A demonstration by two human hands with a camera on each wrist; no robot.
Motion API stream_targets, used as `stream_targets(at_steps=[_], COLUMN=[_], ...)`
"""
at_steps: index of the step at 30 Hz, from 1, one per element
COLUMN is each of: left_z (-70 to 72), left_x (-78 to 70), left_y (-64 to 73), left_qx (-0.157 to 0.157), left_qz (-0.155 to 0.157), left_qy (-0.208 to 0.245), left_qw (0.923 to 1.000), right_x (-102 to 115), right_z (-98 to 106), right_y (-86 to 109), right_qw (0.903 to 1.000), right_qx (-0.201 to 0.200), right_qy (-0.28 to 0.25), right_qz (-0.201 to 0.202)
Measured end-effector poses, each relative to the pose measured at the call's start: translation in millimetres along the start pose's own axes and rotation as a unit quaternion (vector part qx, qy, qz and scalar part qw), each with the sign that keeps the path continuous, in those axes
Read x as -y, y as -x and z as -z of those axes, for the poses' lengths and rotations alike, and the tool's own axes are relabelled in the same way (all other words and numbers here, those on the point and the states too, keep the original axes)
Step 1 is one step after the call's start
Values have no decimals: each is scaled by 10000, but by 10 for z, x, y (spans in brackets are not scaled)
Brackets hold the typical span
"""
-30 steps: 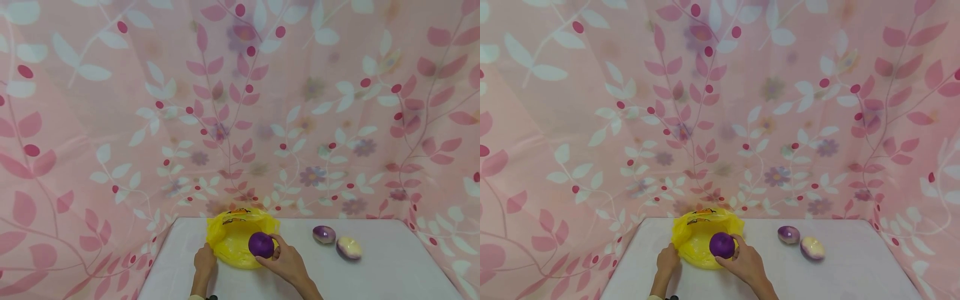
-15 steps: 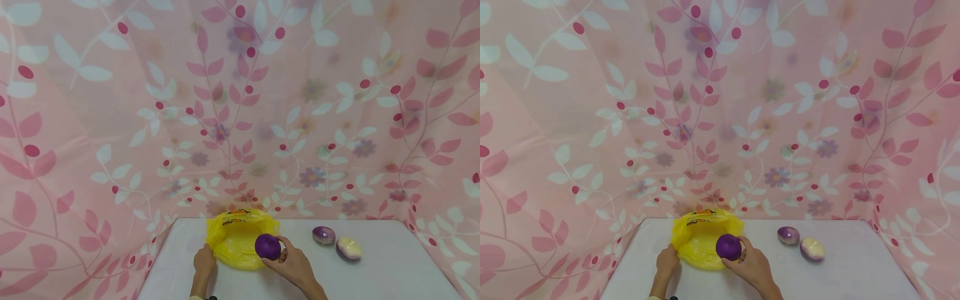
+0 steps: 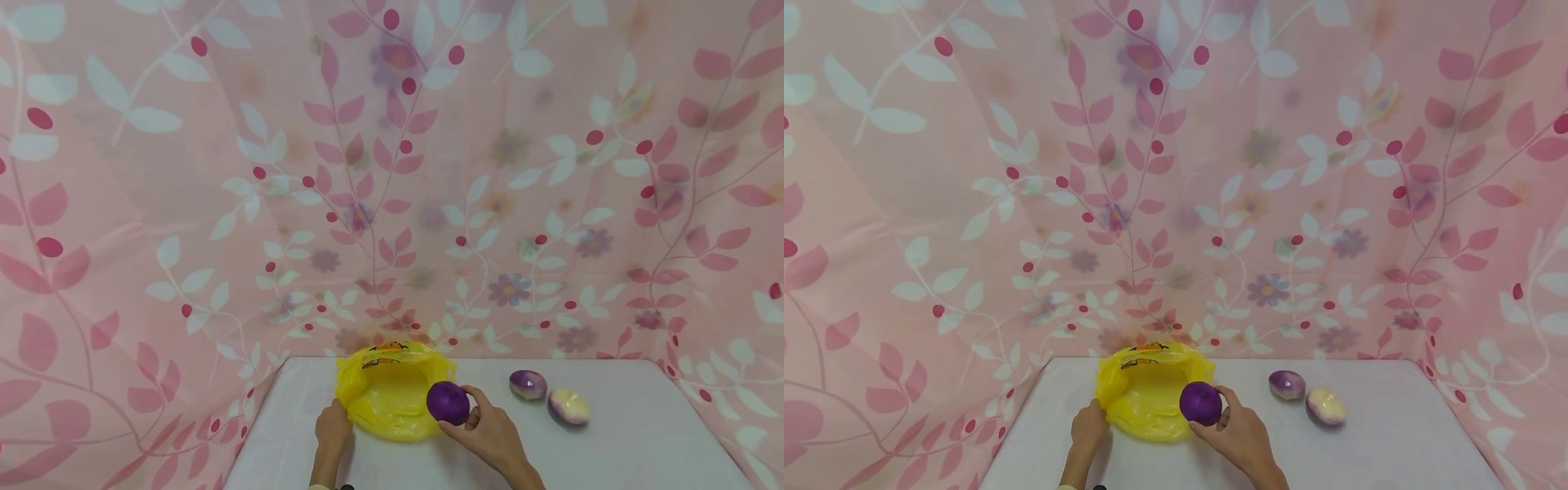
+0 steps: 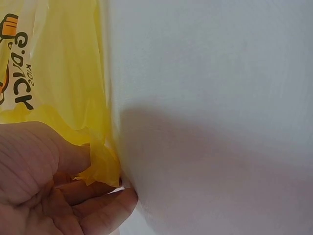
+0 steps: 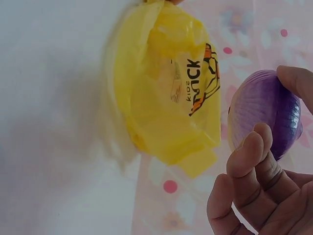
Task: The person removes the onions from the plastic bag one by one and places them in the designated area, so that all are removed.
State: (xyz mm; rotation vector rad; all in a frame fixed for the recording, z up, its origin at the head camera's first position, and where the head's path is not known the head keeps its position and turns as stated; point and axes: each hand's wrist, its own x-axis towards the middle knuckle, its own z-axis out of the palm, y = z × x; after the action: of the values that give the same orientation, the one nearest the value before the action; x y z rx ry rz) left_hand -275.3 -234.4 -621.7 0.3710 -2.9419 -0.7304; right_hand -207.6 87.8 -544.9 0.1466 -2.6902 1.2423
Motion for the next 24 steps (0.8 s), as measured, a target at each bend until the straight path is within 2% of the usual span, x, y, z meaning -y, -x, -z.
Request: stream_targets(at_steps=[6,15,24], left_z=[8,5,29], left_x=[-7,-14,-13], left_y=[6,2,31], left_qx=[-51,59,-27], left_qz=[-56,107,-5], left_qy=[85,102,177], left_qw=[9999,9999,9998], right_x=[-45,-113,-235], right_z=[33,104,161], right_y=[13,46,82], right_qw=[9999,9996,9989], right_qx=[-7,-116,-205], right_qy=[-48,-1,53], right_qz=[-97,-251,-411])
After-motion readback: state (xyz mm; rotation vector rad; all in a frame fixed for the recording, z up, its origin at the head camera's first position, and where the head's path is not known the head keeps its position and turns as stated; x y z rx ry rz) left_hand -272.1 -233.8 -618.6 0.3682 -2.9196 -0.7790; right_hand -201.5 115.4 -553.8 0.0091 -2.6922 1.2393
